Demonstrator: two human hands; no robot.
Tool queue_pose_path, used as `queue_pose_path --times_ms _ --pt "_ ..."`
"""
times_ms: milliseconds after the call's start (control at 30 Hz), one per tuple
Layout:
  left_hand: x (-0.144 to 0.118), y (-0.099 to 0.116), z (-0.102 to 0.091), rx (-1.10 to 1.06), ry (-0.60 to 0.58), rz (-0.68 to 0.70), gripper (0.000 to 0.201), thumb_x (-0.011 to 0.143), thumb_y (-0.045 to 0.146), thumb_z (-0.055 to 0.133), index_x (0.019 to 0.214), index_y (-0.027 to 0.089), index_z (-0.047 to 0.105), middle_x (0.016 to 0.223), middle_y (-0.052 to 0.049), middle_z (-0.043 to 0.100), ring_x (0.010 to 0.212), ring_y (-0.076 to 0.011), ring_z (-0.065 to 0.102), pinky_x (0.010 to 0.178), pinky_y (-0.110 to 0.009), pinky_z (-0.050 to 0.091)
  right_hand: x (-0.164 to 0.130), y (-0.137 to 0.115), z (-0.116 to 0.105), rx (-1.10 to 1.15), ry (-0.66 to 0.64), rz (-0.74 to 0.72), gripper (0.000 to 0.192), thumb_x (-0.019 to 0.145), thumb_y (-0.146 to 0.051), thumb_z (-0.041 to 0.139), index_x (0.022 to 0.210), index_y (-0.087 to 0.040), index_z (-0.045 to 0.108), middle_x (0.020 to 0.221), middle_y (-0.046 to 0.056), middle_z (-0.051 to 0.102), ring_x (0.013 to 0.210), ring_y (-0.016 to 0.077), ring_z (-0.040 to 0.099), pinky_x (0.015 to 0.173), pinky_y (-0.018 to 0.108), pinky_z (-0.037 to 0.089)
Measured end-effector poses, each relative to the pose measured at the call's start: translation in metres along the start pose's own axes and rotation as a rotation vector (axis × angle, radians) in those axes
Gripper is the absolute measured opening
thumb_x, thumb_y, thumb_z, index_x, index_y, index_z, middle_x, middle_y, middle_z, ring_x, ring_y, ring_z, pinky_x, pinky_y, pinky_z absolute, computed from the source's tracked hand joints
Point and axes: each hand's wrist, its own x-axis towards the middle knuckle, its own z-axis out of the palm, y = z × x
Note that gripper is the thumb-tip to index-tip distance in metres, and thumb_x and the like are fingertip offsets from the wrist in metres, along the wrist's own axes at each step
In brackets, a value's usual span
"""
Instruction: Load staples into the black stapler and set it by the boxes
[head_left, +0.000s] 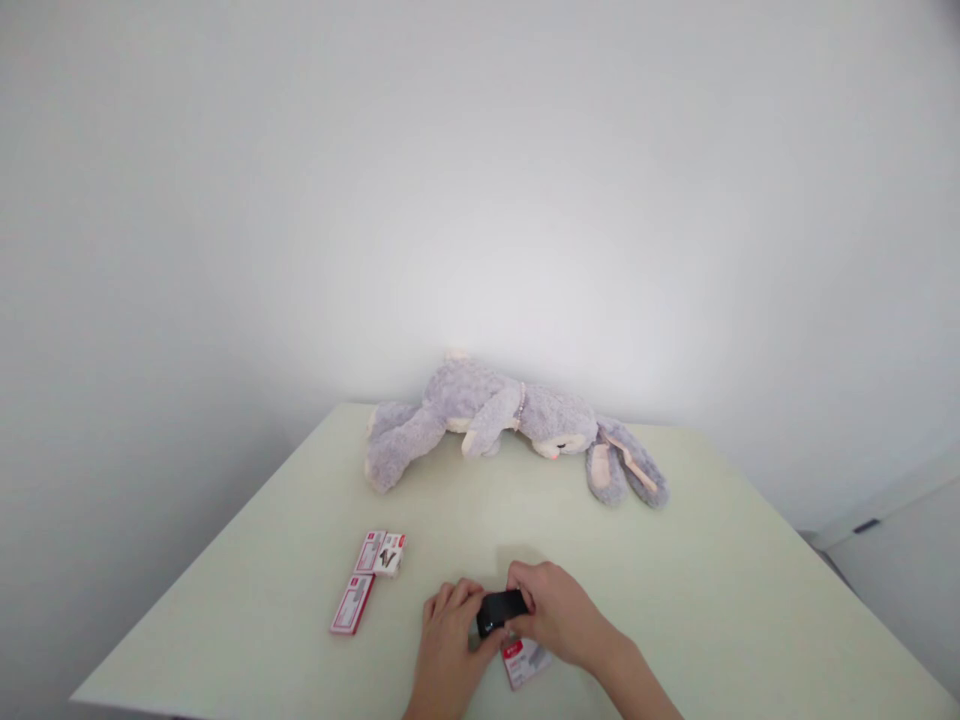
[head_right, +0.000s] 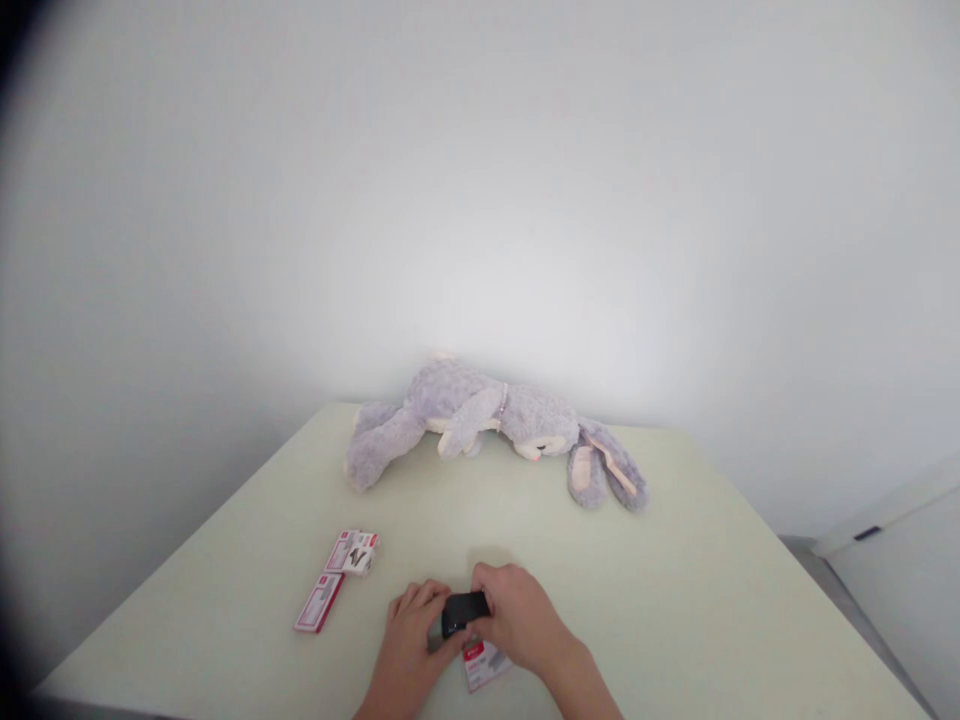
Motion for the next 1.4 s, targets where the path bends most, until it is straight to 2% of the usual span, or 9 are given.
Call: queue_pose_path --times_ms 167,333,467,700,867,1100,1200,1300,1400 --pt "-0.017 -0.011 0.006 -0.008 0.126 0.059 0.030 0.095 0.022 0.049 0.117 0.028 0.068 0.120 -0.007 0.066 0.115 -0.0261 0.057 0.098 -0.043 0.044 0.001 0.004 0.000 -0.044 0.006 0.027 0.025 0.070 -0.014 0.070 0.093 -0.026 0.069 0.072 -0.006 0.063 0.067 0.0131 0.054 0.061 0.023 0.027" --pt "-0.011 0.027 0.015 -0.053 -0.278 0.383 0.034 0.094 0.023 0.049 0.115 0.037 0.072 0.122 -0.001 0.073 0.118 -0.0268 0.058 0.103 -0.046 0.043 0.011 0.017 -0.003 -0.070 0.104 0.092 0.021 0.070 -0.030 0.078 0.088 -0.025 0.069 0.071 -0.004 0.063 0.070 0.0153 0.054 0.065 0.025 0.027" --pt "0.003 0.035 0.001 -0.087 -0.421 0.404 0.066 0.077 0.012 0.057 0.135 0.043 0.061 0.142 0.003 0.063 0.130 -0.0283 0.052 0.112 -0.048 0.038 0.011 0.038 0.000 -0.028 0.191 0.176 0.023 0.078 -0.042 0.074 0.082 -0.024 0.061 0.065 -0.005 0.058 0.063 0.0145 0.051 0.061 0.026 0.027" --pt "-0.002 -0.027 -0.029 -0.081 -0.176 0.133 0.101 0.066 0.008 0.055 0.158 0.040 0.029 0.148 -0.001 0.055 0.134 -0.0255 0.048 0.117 -0.045 0.037 -0.027 0.066 0.034 0.176 0.325 0.304 0.043 0.094 -0.065 0.051 0.078 -0.025 0.049 0.063 -0.006 0.048 0.061 0.0152 0.048 0.058 0.026 0.031" --pt "0.002 -0.017 -0.011 -0.123 -0.143 0.110 0.101 0.067 0.008 0.058 0.160 0.033 0.027 0.141 -0.007 0.059 0.129 -0.0275 0.052 0.114 -0.047 0.040 -0.032 0.047 0.065 0.459 0.308 0.211 0.040 0.096 -0.064 0.051 0.091 -0.024 0.055 0.070 -0.004 0.053 0.065 0.0161 0.051 0.062 0.027 0.038" --pt "0.000 -0.010 0.005 -0.147 -0.135 0.122 0.102 0.070 0.012 0.062 0.161 0.029 0.021 0.149 -0.009 0.053 0.134 -0.0261 0.050 0.116 -0.045 0.040 -0.021 0.034 0.077 0.501 0.316 0.175 0.041 0.094 -0.064 0.055 0.095 -0.023 0.059 0.075 -0.004 0.055 0.069 0.0160 0.053 0.064 0.026 0.038" --pt "-0.009 -0.029 -0.003 -0.102 0.038 0.107 0.083 0.081 0.026 0.064 0.157 0.031 0.030 0.154 -0.007 0.048 0.141 -0.0270 0.044 0.118 -0.048 0.038 -0.023 0.037 0.077 0.488 0.325 0.186 0.042 0.094 -0.064 0.054 0.095 -0.023 0.060 0.073 -0.005 0.054 0.068 0.0161 0.052 0.063 0.026 0.038" --pt "-0.022 -0.060 -0.027 0.098 0.432 -0.220 0.051 0.093 0.043 0.051 0.139 0.023 0.053 0.137 -0.013 0.060 0.130 -0.0337 0.052 0.111 -0.056 0.042 -0.024 0.038 0.078 0.492 0.325 0.196 0.042 0.094 -0.065 0.054 0.095 -0.024 0.060 0.071 -0.005 0.052 0.067 0.0162 0.051 0.062 0.027 0.037" --pt "-0.037 -0.092 -0.056 0.263 0.617 -0.674 0.068 0.092 0.058 0.048 0.147 0.018 0.046 0.129 -0.018 0.061 0.117 -0.0431 0.056 0.095 -0.064 0.048 -0.023 0.040 0.080 0.506 0.318 0.201 0.042 0.093 -0.065 0.055 0.094 -0.024 0.059 0.069 -0.006 0.049 0.066 0.0162 0.049 0.061 0.027 0.037"
